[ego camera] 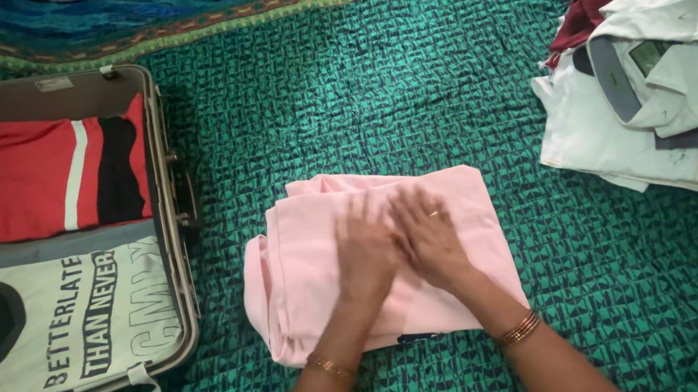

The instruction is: The person folds a pink long-sleeved shirt and a white long-sleeved shirt on a bed next to an open suitcase. They smooth the fabric, fold the sleeves and sides, and place the folded shirts into the suitcase.

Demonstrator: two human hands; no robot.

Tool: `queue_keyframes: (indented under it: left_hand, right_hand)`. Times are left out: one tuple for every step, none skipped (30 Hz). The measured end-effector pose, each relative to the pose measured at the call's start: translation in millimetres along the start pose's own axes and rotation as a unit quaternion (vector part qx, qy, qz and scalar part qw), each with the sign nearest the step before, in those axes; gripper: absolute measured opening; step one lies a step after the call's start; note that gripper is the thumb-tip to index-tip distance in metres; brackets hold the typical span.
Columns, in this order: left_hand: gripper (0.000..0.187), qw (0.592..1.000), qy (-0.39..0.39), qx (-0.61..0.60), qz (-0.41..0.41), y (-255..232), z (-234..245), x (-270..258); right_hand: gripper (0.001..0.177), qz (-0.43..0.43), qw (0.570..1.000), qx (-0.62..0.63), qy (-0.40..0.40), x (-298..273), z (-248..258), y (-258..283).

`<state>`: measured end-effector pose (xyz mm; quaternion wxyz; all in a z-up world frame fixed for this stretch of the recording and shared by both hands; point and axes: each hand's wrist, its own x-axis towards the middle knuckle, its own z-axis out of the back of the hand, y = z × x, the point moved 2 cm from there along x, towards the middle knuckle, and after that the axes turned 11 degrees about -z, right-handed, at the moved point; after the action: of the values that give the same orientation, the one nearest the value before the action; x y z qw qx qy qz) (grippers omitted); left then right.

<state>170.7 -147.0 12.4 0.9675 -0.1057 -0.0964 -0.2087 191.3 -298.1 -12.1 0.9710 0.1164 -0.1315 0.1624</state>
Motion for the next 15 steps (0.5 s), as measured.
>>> queue_keyframes:
  left_hand:
    - [0.048,1.0,-0.011,0.003,0.015,8.1,-6.7,-2.9]
    - [0.052,0.999,-0.021,0.006,0.03,22.6,-9.7,-9.2]
    - [0.056,0.998,-0.035,0.009,0.047,40.0,-9.9,-14.9]
    - [0.06,0.997,-0.049,0.011,0.063,56.6,-8.4,-20.4]
    - [0.064,0.995,-0.059,0.012,0.081,67.4,-7.5,-27.5]
    - [0.063,0.993,-0.042,0.019,0.106,76.0,-6.7,-34.2]
    - [0.063,0.99,-0.028,0.028,0.132,85.4,-3.3,-39.7]
    - [0.063,0.987,-0.014,0.038,0.157,90.6,-0.1,-43.2]
    - [0.063,0.987,-0.025,0.043,0.155,90.9,3.3,-45.6]
    - [0.063,0.987,-0.036,0.048,0.152,89.1,6.8,-47.6]
    - [0.064,0.986,-0.048,0.054,0.149,87.0,10.4,-46.9]
    - [0.064,0.986,-0.044,0.051,0.151,85.8,13.5,-46.8]
    - [0.064,0.986,-0.041,0.047,0.154,84.3,15.7,-45.5]
    - [0.064,0.986,-0.037,0.044,0.157,84.2,17.6,-44.2]
    - [0.064,0.986,-0.043,0.042,0.156,82.6,18.0,-44.8]
  right_hand:
    - [0.064,-0.013,0.999,0.008,0.034,-2.3,-2.5,0.2]
    - [0.067,-0.027,0.997,0.016,0.069,-2.2,-4.7,-1.3]
    - [0.071,-0.039,0.994,0.022,0.101,0.2,-5.7,-6.3]
    - [0.073,-0.066,0.992,-0.002,0.107,5.4,-5.3,-14.6]
    - [0.075,-0.094,0.988,-0.024,0.117,9.2,-5.0,-24.2]
    - [0.077,-0.121,0.984,-0.046,0.126,11.9,-4.2,-34.4]
    - [0.077,-0.151,0.98,-0.057,0.116,17.1,-3.0,-43.9]
    - [0.077,-0.181,0.975,-0.069,0.107,20.1,-2.0,-51.9]
    - [0.077,-0.21,0.97,-0.08,0.098,21.4,-1.6,-58.1]
    - [0.078,-0.229,0.966,-0.077,0.094,21.2,-1.8,-62.3]
    - [0.079,-0.248,0.962,-0.074,0.089,21.6,-2.2,-64.8]
    - [0.081,-0.267,0.957,-0.07,0.083,21.6,-3.1,-65.9]
    - [0.081,-0.264,0.959,-0.066,0.075,20.2,-3.8,-65.6]
    - [0.081,-0.26,0.961,-0.062,0.068,19.3,-5.1,-64.7]
    - [0.081,-0.255,0.963,-0.06,0.062,16.6,-5.9,-64.8]
